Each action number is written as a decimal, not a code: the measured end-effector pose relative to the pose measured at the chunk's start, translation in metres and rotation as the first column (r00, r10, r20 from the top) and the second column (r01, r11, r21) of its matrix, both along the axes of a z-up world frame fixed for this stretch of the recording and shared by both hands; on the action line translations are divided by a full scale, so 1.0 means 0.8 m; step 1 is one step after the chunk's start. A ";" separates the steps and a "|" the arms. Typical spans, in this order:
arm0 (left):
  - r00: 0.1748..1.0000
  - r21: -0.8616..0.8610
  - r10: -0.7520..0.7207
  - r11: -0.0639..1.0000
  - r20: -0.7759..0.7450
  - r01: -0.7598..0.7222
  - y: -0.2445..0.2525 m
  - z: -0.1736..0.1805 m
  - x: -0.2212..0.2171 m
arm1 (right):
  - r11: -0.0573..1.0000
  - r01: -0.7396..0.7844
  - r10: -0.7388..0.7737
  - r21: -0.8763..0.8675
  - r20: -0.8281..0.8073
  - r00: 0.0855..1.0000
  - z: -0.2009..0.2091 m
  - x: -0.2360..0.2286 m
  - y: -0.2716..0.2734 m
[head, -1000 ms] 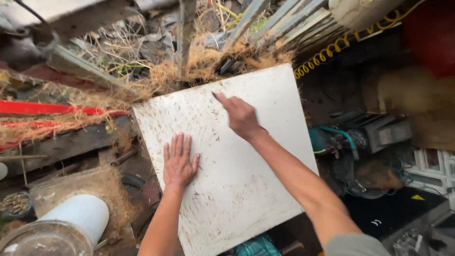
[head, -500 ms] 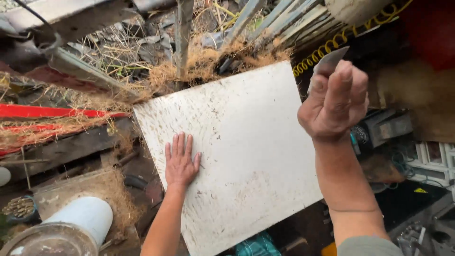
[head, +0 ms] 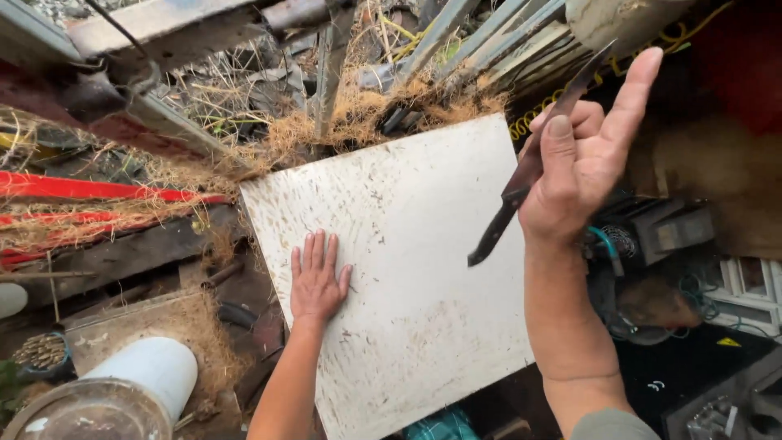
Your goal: The person uses a small knife to scrape a white rectangular board, removing debris from the surface. The person holds the board with one hand and scrapes with the other, working across different areas of the board.
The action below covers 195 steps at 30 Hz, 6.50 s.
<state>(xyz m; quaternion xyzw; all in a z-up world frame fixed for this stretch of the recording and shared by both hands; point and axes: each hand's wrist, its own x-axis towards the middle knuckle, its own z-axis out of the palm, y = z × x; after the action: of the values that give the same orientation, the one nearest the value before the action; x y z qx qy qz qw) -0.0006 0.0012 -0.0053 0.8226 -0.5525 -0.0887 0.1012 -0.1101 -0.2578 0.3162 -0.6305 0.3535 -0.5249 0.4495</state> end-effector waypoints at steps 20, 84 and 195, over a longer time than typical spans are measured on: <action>0.993 -0.040 0.101 0.994 -0.064 -0.104 -0.002 -0.011 -0.007 | 0.970 -0.114 0.241 0.214 -0.803 0.546 -0.331 -0.039 0.112; 0.991 -0.069 0.086 0.993 -0.103 -0.094 0.000 -0.008 -0.006 | 0.939 -0.147 -0.232 -0.310 -0.890 0.391 -0.404 -0.048 0.142; 1.000 -0.070 -0.005 0.998 -0.018 0.004 -0.010 0.010 0.008 | 0.960 -0.115 -0.204 -0.257 -0.916 0.345 -0.435 -0.102 -0.255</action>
<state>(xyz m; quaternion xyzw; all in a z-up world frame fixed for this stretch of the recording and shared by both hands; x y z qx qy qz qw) 0.0055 -0.0070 0.0030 0.8165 -0.5561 -0.0768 0.1345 -0.1919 -0.4618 -0.0319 -0.8624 0.4868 -0.1257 0.0587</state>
